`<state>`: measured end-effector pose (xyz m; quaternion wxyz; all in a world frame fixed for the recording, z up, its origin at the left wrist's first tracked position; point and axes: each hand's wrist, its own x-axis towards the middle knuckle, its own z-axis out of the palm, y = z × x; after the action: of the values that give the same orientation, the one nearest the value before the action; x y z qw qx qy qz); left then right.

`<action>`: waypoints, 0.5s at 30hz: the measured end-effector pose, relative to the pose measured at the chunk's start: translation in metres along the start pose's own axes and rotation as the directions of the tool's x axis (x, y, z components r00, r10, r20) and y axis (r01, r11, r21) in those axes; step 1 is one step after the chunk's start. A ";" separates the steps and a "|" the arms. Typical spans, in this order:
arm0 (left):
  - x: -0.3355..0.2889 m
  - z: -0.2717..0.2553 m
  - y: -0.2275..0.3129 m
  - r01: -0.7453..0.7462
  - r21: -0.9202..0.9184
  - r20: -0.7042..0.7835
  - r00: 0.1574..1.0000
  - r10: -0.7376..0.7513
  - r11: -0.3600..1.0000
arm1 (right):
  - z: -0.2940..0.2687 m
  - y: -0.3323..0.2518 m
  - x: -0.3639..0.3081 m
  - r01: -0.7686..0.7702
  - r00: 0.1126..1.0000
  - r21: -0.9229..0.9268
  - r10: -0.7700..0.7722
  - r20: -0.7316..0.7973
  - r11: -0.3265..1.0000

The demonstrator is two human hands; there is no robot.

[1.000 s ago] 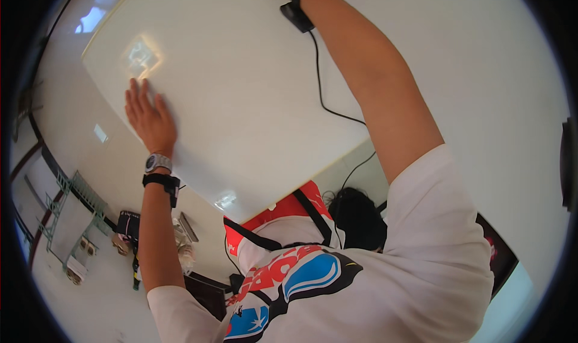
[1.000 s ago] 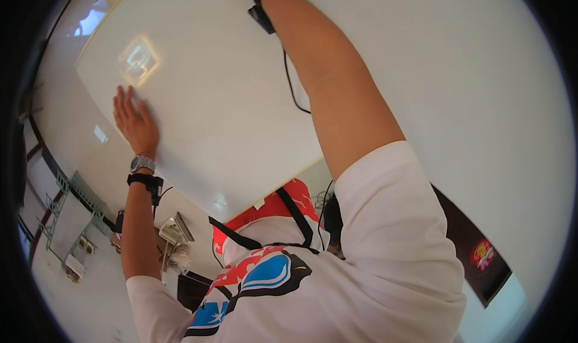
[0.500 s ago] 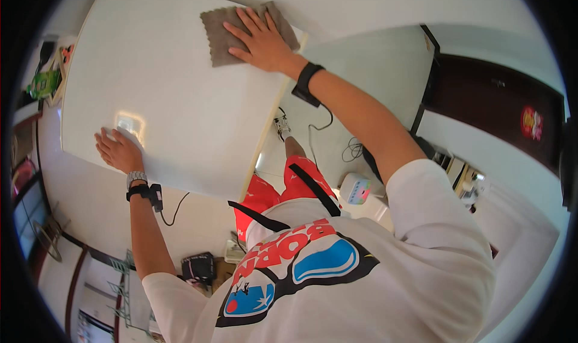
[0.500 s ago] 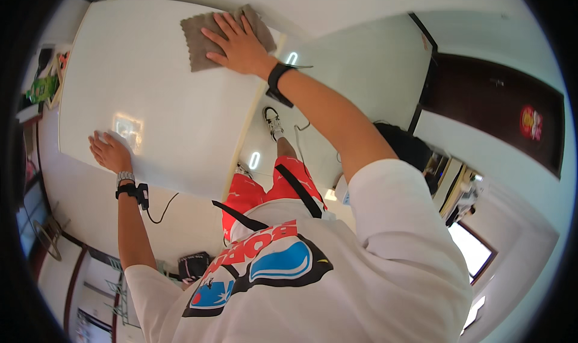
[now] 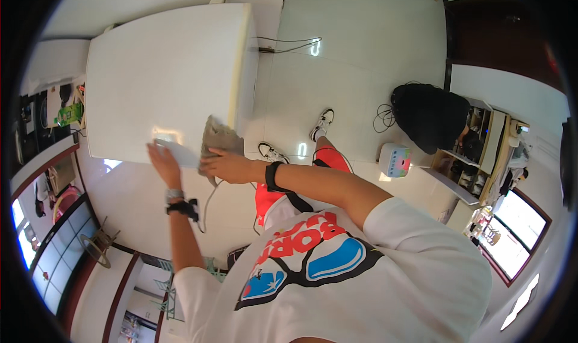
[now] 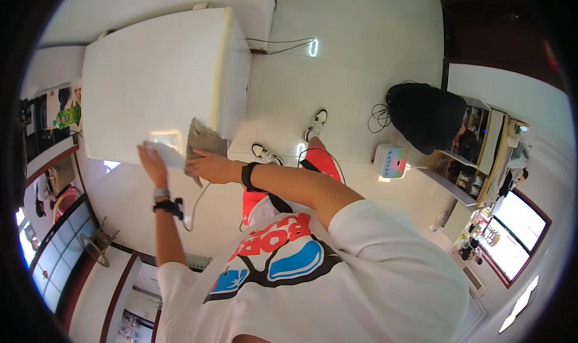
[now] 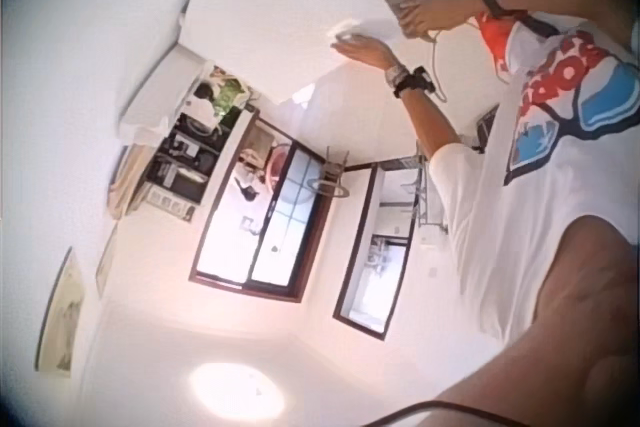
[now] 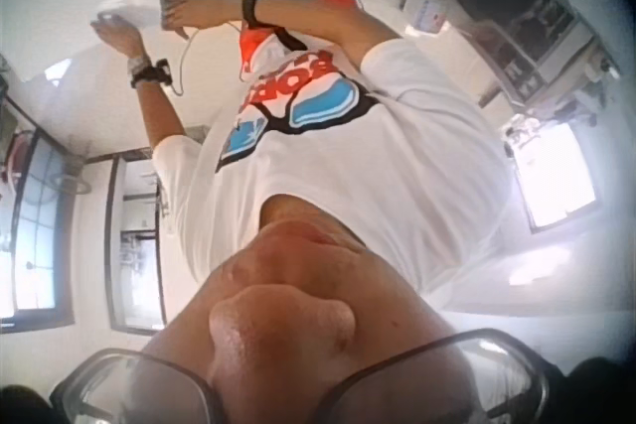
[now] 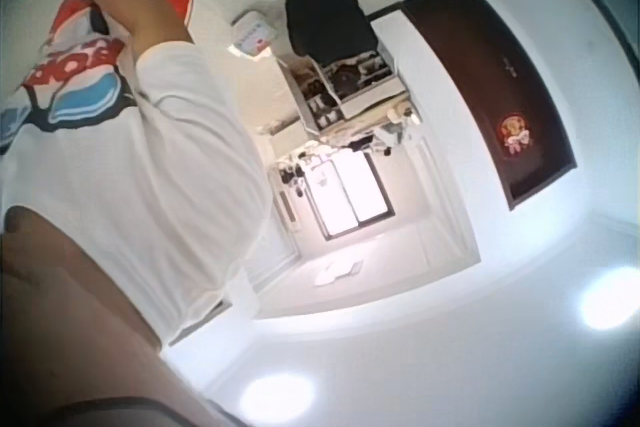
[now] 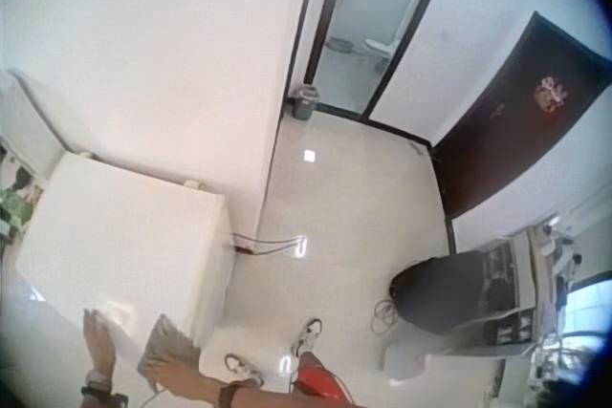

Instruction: The person wipes down a wooden door and a section of tiled floor using a cloth.

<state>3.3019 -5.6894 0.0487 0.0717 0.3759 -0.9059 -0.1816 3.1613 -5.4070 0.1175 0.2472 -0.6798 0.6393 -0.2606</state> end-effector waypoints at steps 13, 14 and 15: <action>-0.114 0.060 0.342 0.572 0.272 -0.188 0.820 -0.540 0.774 | -0.251 0.225 -0.504 -0.658 0.744 0.310 0.656 0.126 0.686; -0.101 0.065 0.359 0.550 0.251 -0.161 0.835 -0.526 0.796 | -0.270 0.254 -0.572 -0.682 0.716 0.223 0.698 0.010 0.697; -0.088 0.066 0.373 0.527 0.233 -0.143 0.850 -0.508 0.817 | -0.295 0.279 -0.637 -0.731 0.658 0.202 0.752 -0.046 0.652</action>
<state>3.1026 -5.3661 0.1308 0.0026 0.6204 -0.7822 -0.0579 2.7269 -4.7885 0.1252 0.3469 -0.3180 0.8515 -0.2313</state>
